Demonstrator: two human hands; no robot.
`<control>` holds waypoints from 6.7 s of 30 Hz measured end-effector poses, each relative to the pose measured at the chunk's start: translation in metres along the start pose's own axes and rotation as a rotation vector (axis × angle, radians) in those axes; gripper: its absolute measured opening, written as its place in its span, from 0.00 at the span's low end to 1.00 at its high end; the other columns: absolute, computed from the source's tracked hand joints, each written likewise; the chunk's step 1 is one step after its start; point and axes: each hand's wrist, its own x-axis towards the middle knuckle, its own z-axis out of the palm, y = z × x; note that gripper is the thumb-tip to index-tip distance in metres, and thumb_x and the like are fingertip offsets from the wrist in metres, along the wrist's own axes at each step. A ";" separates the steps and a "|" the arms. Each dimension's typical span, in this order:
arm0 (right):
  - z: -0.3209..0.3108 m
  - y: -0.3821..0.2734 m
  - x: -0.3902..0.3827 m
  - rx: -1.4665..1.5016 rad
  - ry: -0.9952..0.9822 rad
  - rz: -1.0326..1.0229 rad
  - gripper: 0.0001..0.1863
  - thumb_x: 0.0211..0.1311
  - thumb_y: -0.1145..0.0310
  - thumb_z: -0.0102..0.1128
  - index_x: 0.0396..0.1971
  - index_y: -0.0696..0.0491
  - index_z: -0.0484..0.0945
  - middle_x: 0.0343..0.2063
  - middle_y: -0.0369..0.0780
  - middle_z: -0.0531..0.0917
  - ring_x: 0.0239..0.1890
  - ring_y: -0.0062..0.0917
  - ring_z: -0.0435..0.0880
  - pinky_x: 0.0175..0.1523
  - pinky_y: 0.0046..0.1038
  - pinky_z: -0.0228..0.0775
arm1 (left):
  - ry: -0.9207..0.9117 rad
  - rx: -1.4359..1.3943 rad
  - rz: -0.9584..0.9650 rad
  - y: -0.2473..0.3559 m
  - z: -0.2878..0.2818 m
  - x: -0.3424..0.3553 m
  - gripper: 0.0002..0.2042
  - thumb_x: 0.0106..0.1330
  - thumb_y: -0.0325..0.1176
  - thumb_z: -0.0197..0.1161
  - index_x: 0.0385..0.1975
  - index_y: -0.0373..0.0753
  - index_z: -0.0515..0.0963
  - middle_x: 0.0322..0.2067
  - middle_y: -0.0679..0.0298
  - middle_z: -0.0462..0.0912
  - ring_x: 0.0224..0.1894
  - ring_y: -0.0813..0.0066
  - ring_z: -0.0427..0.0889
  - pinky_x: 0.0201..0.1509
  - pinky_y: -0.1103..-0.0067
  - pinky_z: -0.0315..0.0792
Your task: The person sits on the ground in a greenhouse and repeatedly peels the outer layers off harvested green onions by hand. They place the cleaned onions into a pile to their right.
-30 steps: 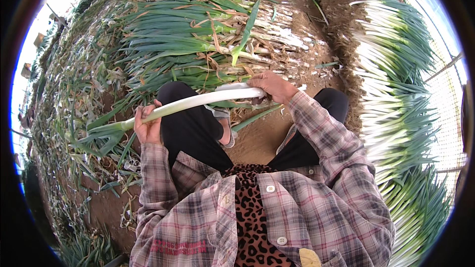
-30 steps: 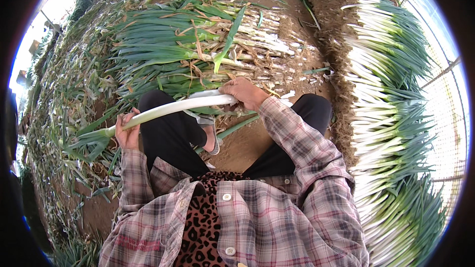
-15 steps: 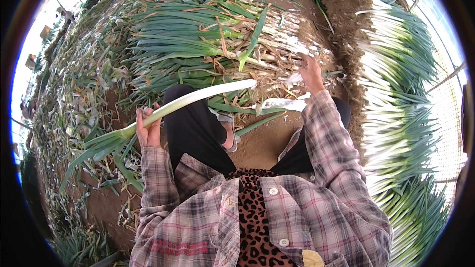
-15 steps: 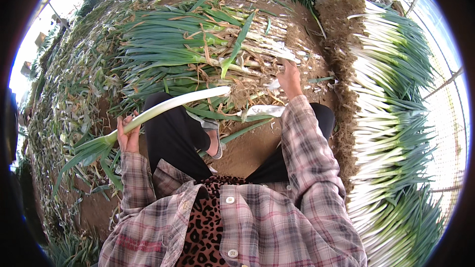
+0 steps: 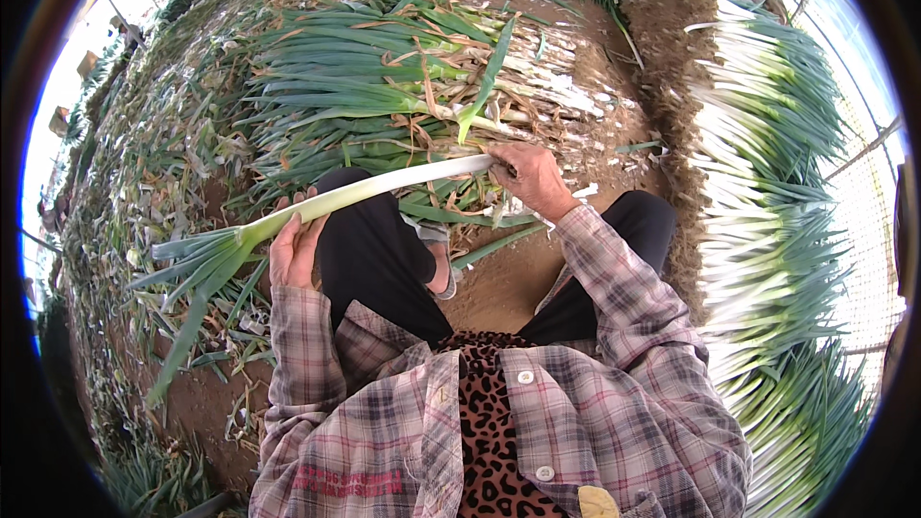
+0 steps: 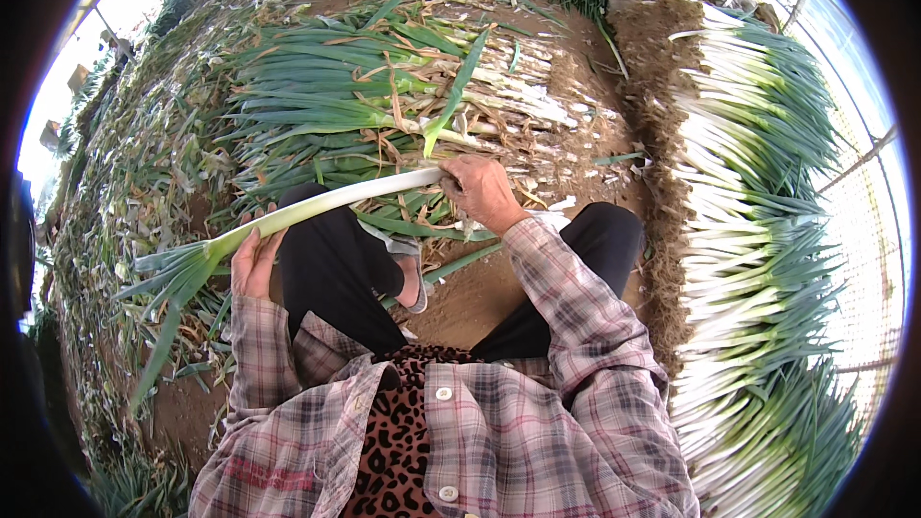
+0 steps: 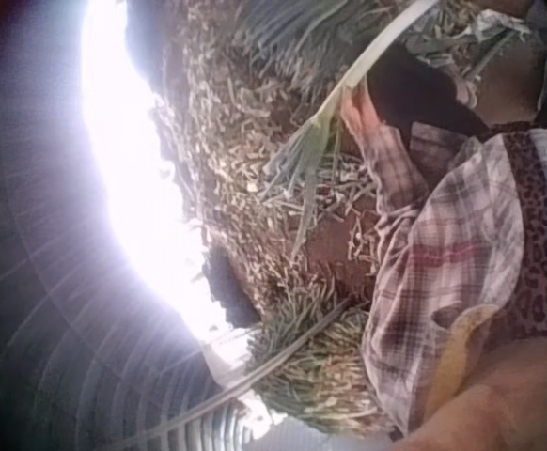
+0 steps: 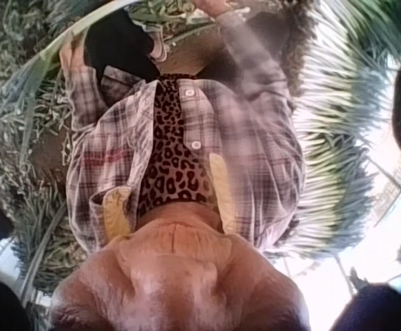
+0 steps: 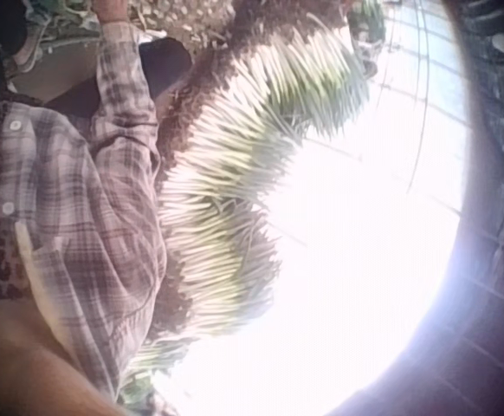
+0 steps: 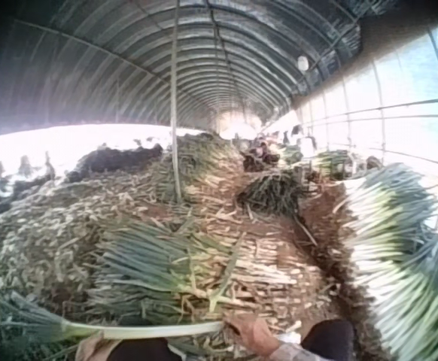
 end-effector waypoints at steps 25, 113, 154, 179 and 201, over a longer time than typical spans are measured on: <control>-0.003 0.018 -0.016 -0.038 -0.418 0.057 0.05 0.43 0.71 0.53 0.17 0.57 0.72 0.14 0.44 0.73 0.19 0.37 0.74 0.26 0.32 0.66 | 0.078 0.528 0.155 -0.025 0.002 -0.008 0.06 0.59 0.29 0.54 0.33 0.36 0.70 0.33 0.60 0.76 0.41 0.69 0.75 0.46 0.70 0.73; -0.023 0.004 -0.012 1.495 -0.177 0.861 0.30 0.48 0.76 0.58 0.53 0.50 0.57 0.38 0.40 0.75 0.35 0.31 0.77 0.34 0.41 0.76 | -0.118 0.215 0.071 -0.022 -0.031 -0.008 0.13 0.49 0.12 0.52 0.33 0.36 0.72 0.41 0.59 0.73 0.52 0.63 0.67 0.55 0.66 0.64; -0.021 -0.061 0.082 -0.334 -0.116 -0.177 0.15 0.40 0.67 0.65 0.31 0.54 0.75 0.22 0.38 0.78 0.23 0.22 0.77 0.29 0.24 0.70 | -0.155 0.119 -0.107 -0.035 0.039 0.004 0.13 0.55 0.26 0.57 0.38 0.28 0.69 0.37 0.48 0.74 0.44 0.55 0.73 0.52 0.61 0.66; -0.132 -0.071 0.096 -0.549 -0.050 -0.304 0.19 0.31 0.74 0.64 0.30 0.51 0.71 0.24 0.36 0.72 0.30 0.30 0.71 0.34 0.29 0.56 | -0.442 1.799 0.150 0.032 0.012 0.026 0.13 0.53 0.39 0.58 0.30 0.35 0.77 0.23 0.59 0.77 0.27 0.71 0.75 0.34 0.77 0.67; -0.116 -0.052 0.100 -0.540 -0.107 -0.200 0.15 0.36 0.72 0.63 0.30 0.53 0.73 0.26 0.37 0.73 0.32 0.32 0.72 0.35 0.30 0.57 | 0.004 0.632 -0.106 0.035 0.031 -0.001 0.09 0.56 0.31 0.58 0.33 0.35 0.71 0.16 0.72 0.62 0.09 0.85 0.54 0.13 0.82 0.45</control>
